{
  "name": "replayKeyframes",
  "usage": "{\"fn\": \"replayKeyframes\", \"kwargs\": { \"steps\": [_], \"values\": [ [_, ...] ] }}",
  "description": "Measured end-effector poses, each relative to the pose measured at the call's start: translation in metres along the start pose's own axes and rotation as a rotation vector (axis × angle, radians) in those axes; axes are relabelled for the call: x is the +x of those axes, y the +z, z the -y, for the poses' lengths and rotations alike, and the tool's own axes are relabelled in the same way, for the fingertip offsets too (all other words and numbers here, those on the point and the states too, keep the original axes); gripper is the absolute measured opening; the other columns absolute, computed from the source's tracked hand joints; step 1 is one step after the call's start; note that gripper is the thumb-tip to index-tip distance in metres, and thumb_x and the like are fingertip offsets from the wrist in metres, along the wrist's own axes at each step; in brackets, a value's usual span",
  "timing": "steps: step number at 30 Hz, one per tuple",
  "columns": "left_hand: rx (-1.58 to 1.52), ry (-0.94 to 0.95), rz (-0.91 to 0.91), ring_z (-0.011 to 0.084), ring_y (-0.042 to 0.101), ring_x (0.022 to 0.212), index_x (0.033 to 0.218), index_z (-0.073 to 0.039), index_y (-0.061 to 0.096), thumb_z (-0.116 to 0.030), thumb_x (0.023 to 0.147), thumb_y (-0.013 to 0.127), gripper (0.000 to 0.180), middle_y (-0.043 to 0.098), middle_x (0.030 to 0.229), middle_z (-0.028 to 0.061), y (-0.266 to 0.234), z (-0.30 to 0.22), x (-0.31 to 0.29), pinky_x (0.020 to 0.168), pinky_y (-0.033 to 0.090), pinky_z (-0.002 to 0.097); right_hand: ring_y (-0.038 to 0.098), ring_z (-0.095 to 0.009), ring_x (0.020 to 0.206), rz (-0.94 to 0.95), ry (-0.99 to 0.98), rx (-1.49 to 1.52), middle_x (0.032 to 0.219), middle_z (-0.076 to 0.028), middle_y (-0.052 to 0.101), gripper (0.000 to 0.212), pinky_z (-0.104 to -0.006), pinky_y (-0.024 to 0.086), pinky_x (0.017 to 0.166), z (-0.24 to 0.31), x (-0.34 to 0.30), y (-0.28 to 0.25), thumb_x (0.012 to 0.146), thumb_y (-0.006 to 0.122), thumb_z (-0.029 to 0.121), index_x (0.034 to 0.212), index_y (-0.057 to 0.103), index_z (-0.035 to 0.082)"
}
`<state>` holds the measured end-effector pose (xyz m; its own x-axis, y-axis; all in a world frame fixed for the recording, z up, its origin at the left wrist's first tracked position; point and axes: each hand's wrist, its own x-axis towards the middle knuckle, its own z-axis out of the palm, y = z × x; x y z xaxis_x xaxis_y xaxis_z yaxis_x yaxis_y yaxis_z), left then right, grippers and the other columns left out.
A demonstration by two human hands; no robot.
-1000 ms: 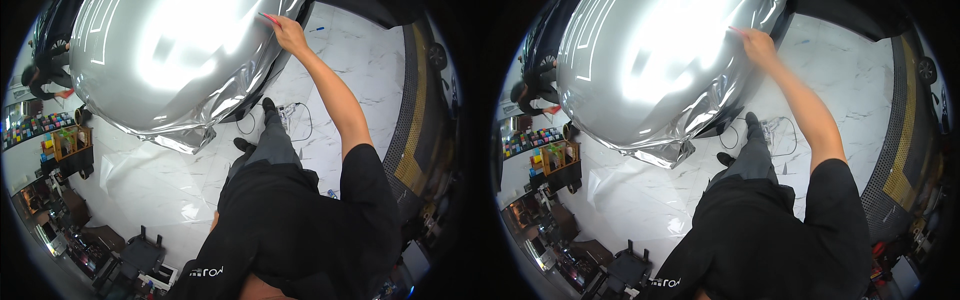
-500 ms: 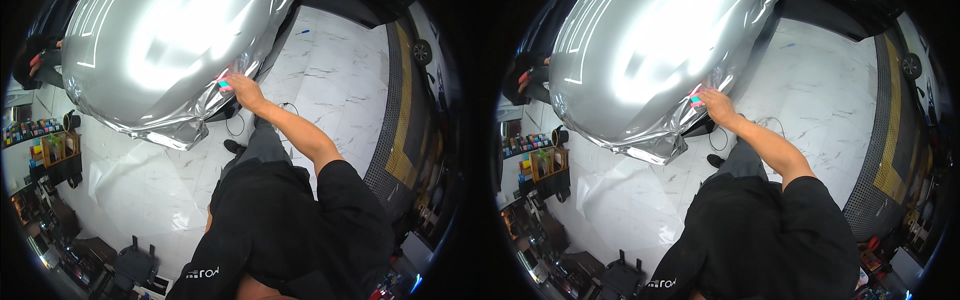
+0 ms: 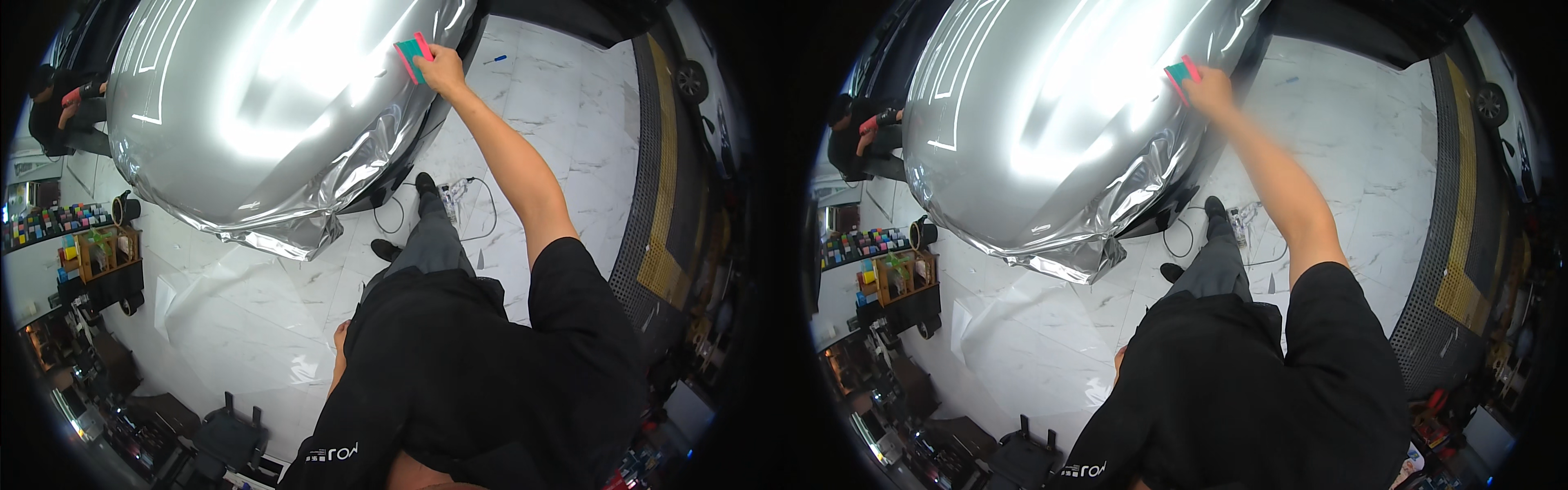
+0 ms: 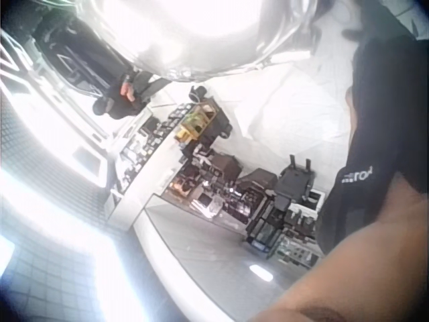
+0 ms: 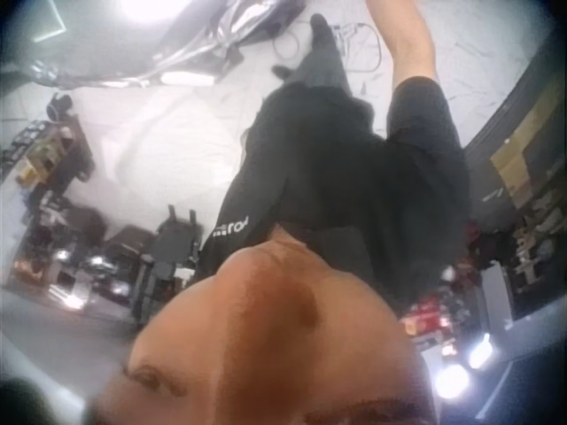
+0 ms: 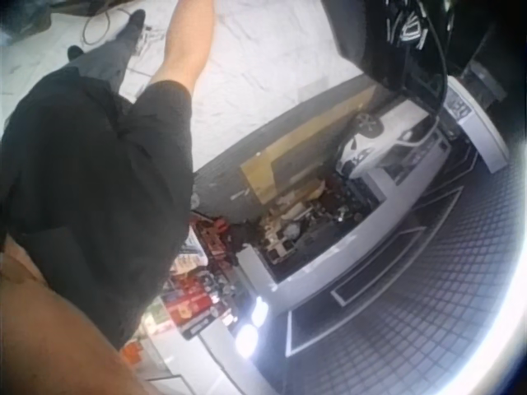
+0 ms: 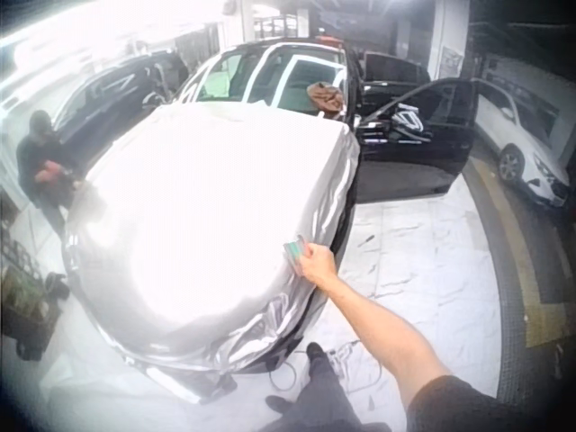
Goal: The person applies a silver vinyl wrap to a car hood using a squeegee and heat gun. They smooth the film, heat and stretch it around curves, and trim excess material while a coworker assists on the opposite side.
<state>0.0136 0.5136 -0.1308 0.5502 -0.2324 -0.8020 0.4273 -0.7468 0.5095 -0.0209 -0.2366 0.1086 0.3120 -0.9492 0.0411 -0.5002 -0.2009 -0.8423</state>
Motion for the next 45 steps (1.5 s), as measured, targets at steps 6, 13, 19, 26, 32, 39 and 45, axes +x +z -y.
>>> {"fn": "replayKeyframes", "kwargs": {
  "steps": [6, 13, 19, 26, 32, 39, 45],
  "values": [
    [-0.060, 0.015, 0.061, 0.0144, 0.068, 0.089, 0.118, 0.003, 0.073, -0.031, 0.102, 0.066, 0.038, 0.076, 0.099, 0.0096, 0.008, -0.011, 0.002, 0.080, 0.054, 0.0292, 0.067, -0.036, 0.103, -0.220, -0.492, -0.256, 0.107, -0.017, 0.073, 0.030, -0.0445, 0.054, 0.089, -0.005, 0.009, 0.028, 0.090, 0.057, 0.008, 0.116, 0.072, 0.003],
    [0.055, -0.033, -0.001, 0.0148, 0.068, 0.089, 0.118, 0.002, 0.073, -0.031, 0.101, 0.067, 0.038, 0.076, 0.098, 0.0091, 0.043, -0.057, 0.002, 0.080, 0.054, 0.0302, 0.066, -0.034, 0.108, -0.040, -0.776, -0.258, 0.115, -0.015, 0.071, 0.034, -0.0457, 0.051, 0.096, 0.009, -0.086, 0.093, 0.080, 0.061, -0.002, 0.113, 0.070, 0.001],
    [0.031, -0.040, -0.007, 0.0158, 0.071, 0.089, 0.115, 0.001, 0.072, -0.030, 0.100, 0.065, 0.036, 0.077, 0.102, 0.0104, 0.059, -0.083, 0.017, 0.082, 0.055, 0.0304, 0.066, -0.034, 0.111, 0.239, -0.921, -0.266, 0.115, -0.014, 0.072, 0.035, -0.0446, 0.051, 0.095, 0.013, -0.038, 0.040, 0.078, 0.060, -0.005, 0.110, 0.071, 0.004],
    [0.098, 0.084, 0.076, 0.0171, 0.071, 0.091, 0.120, 0.002, 0.071, -0.034, 0.100, 0.065, 0.041, 0.076, 0.101, 0.0106, 0.090, -0.119, 0.019, 0.083, 0.055, 0.0308, 0.063, -0.033, 0.120, 0.161, -0.988, -0.329, 0.124, -0.013, 0.071, 0.039, -0.0447, 0.050, 0.102, -0.006, 0.018, 0.031, 0.082, 0.060, -0.002, 0.118, 0.071, 0.005],
    [0.040, 0.302, 0.214, 0.0161, 0.066, 0.103, 0.126, 0.001, 0.068, -0.035, 0.102, 0.064, 0.043, 0.073, 0.110, 0.0092, 0.134, -0.209, 0.026, 0.091, 0.050, 0.0296, 0.063, -0.031, 0.120, 0.446, -1.158, -0.389, 0.125, -0.011, 0.071, 0.041, -0.0437, 0.050, 0.102, -0.019, 0.000, 0.001, 0.082, 0.061, -0.003, 0.121, 0.072, 0.004],
    [-0.248, 0.212, 0.537, 0.0237, 0.056, 0.131, 0.144, 0.001, 0.053, -0.032, 0.105, 0.061, 0.053, 0.062, 0.139, 0.0155, 0.224, -0.375, 0.007, 0.111, 0.042, 0.0373, 0.064, -0.030, 0.118, 0.373, -1.189, -0.392, 0.125, -0.011, 0.070, 0.041, -0.0445, 0.050, 0.098, 0.015, 0.058, 0.024, 0.082, 0.061, 0.000, 0.122, 0.070, 0.004],
    [-0.916, 0.125, 0.589, 0.0303, 0.044, 0.146, 0.155, 0.002, 0.034, -0.033, 0.105, 0.062, 0.068, 0.045, 0.157, 0.0180, 0.285, -0.441, 0.002, 0.121, 0.034, 0.0456, 0.064, -0.030, 0.115, 0.465, -1.288, -0.415, 0.124, -0.012, 0.071, 0.041, -0.0433, 0.051, 0.095, -0.046, 0.009, -0.011, 0.080, 0.064, 0.002, 0.120, 0.070, 0.003]
  ]
}}
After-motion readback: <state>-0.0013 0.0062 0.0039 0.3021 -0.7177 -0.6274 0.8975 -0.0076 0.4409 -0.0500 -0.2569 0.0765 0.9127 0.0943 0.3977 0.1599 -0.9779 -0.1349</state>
